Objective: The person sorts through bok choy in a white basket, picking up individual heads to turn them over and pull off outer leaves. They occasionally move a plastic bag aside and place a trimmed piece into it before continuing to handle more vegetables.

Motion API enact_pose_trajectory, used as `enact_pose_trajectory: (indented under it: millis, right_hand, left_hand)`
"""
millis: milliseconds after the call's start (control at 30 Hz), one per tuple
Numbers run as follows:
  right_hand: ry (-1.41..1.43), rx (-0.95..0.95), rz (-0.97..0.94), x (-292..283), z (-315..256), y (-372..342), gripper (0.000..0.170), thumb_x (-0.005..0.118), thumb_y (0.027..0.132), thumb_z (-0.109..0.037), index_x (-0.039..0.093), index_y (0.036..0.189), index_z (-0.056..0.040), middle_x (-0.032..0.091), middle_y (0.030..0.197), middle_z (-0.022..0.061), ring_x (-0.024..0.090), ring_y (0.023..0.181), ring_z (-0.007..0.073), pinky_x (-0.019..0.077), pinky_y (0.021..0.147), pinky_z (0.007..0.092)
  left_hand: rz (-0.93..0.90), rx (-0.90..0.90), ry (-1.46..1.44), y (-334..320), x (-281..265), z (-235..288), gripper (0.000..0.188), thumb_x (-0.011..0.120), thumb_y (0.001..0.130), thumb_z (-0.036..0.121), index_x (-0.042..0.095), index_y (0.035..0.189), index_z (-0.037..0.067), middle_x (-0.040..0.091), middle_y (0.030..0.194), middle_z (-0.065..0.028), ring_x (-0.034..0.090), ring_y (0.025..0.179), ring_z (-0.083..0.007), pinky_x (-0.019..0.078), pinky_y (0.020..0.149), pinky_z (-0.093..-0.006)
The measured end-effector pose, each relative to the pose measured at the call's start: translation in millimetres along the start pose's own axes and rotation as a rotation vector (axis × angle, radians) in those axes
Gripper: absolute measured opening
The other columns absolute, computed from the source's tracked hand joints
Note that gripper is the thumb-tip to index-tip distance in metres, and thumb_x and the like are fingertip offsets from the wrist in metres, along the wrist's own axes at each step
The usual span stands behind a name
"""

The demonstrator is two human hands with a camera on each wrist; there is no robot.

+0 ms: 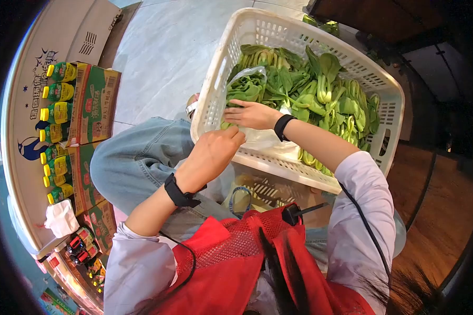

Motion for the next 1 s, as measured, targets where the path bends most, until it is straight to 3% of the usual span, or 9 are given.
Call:
enact_pose_trajectory:
  millis: [233,267,367,433,567,600,733,867,1000]
  right_hand:
    - [0.234,0.040,0.279,-75,7,-9,0.030,0.054,0.075,-0.008,0.059,0.105,-0.0076,0.060,0.111,0.0085,0.052,0.113,0.0217,0.0335,0.104,0.0403]
    - [0.197,0.117,0.414,-98,22,-17,0.020,0.055,0.071,-0.005,0.058,0.091,-0.0063,0.061,0.091,0.0083,0.059,0.093,0.0251,0.0421,0.091,0.0411]
    - [0.207,0.636,0.659,-108,106,-48,0.013,0.054,0.073,-0.001,0.060,0.085,-0.0033,0.061,0.085,0.0135,0.058,0.086,0.0320,0.0462,0.077,0.0413]
    - [0.313,1.026,0.501,-65,175,-66,0.020,0.052,0.081,-0.010,0.063,0.096,-0.0026,0.062,0.094,0.0173,0.058,0.092,0.0337,0.0474,0.081,0.0409]
    - [0.165,1.138,-0.008,19,235,-49,0.028,0.060,0.083,-0.022,0.062,0.100,0.0000,0.058,0.110,0.0185,0.054,0.105,0.0342,0.0441,0.089,0.0418]
    - [0.100,1.141,-0.111,34,235,-43,0.035,0.065,0.080,-0.023,0.060,0.105,0.0011,0.055,0.114,0.0192,0.052,0.108,0.0350,0.0431,0.091,0.0444]
    - [-0.024,1.060,-0.024,57,229,-33,0.049,0.072,0.073,-0.013,0.050,0.113,0.0057,0.055,0.112,0.0207,0.050,0.109,0.0366,0.0415,0.090,0.0469]
    - [0.293,1.118,-0.026,77,232,-45,0.056,0.071,0.074,-0.013,0.041,0.119,0.0027,0.052,0.113,0.0217,0.048,0.110,0.0397,0.0399,0.090,0.0474]
    - [0.224,1.201,0.150,59,222,-46,0.047,0.073,0.075,-0.016,0.049,0.113,-0.0018,0.054,0.108,0.0220,0.050,0.106,0.0412,0.0428,0.085,0.0462]
  left_hand:
    - [-0.029,0.011,0.048,-5,-7,-7,0.009,0.054,0.081,0.010,0.053,0.082,0.001,0.052,0.079,-0.0149,0.057,0.077,-0.0334,0.0460,0.068,-0.0420]
    - [-0.069,0.000,0.068,-9,-6,-10,0.010,0.055,0.080,0.010,0.054,0.081,0.001,0.052,0.080,-0.0148,0.056,0.079,-0.0329,0.0457,0.070,-0.0415]
    - [-0.166,-0.038,0.144,-22,-2,-15,0.012,0.058,0.078,0.012,0.056,0.079,0.000,0.052,0.082,-0.0147,0.054,0.085,-0.0316,0.0445,0.075,-0.0403]
    - [-0.191,-0.068,0.224,-30,-1,-15,0.013,0.060,0.076,0.012,0.057,0.077,-0.001,0.051,0.083,-0.0147,0.053,0.089,-0.0309,0.0436,0.078,-0.0399]
    - [-0.098,-0.077,0.283,-29,-16,2,0.025,0.059,0.075,0.015,0.057,0.091,-0.005,0.052,0.090,-0.0152,0.051,0.092,-0.0310,0.0422,0.089,-0.0390]
    - [-0.235,-0.076,0.308,-29,-19,8,0.035,0.057,0.075,0.016,0.056,0.102,-0.007,0.054,0.099,-0.0163,0.052,0.097,-0.0305,0.0401,0.096,-0.0389]
    - [-0.303,0.015,0.393,-36,-13,28,0.045,0.053,0.077,0.018,0.052,0.115,-0.008,0.056,0.109,-0.0175,0.052,0.108,-0.0288,0.0369,0.101,-0.0373]
    - [-0.233,0.131,0.346,-42,-5,43,0.041,0.052,0.077,0.016,0.053,0.111,-0.006,0.057,0.104,-0.0148,0.053,0.105,-0.0270,0.0370,0.101,-0.0369]
    - [-0.139,0.192,0.358,-39,-3,46,0.032,0.051,0.074,0.014,0.054,0.102,-0.002,0.056,0.096,-0.0117,0.054,0.099,-0.0245,0.0371,0.101,-0.0364]
Point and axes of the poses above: each hand's wrist, its own y-axis towards the middle knuckle, its own x-axis out of the palm, z = x × y, the point moved 6 cm from there along y, towards the middle knuckle
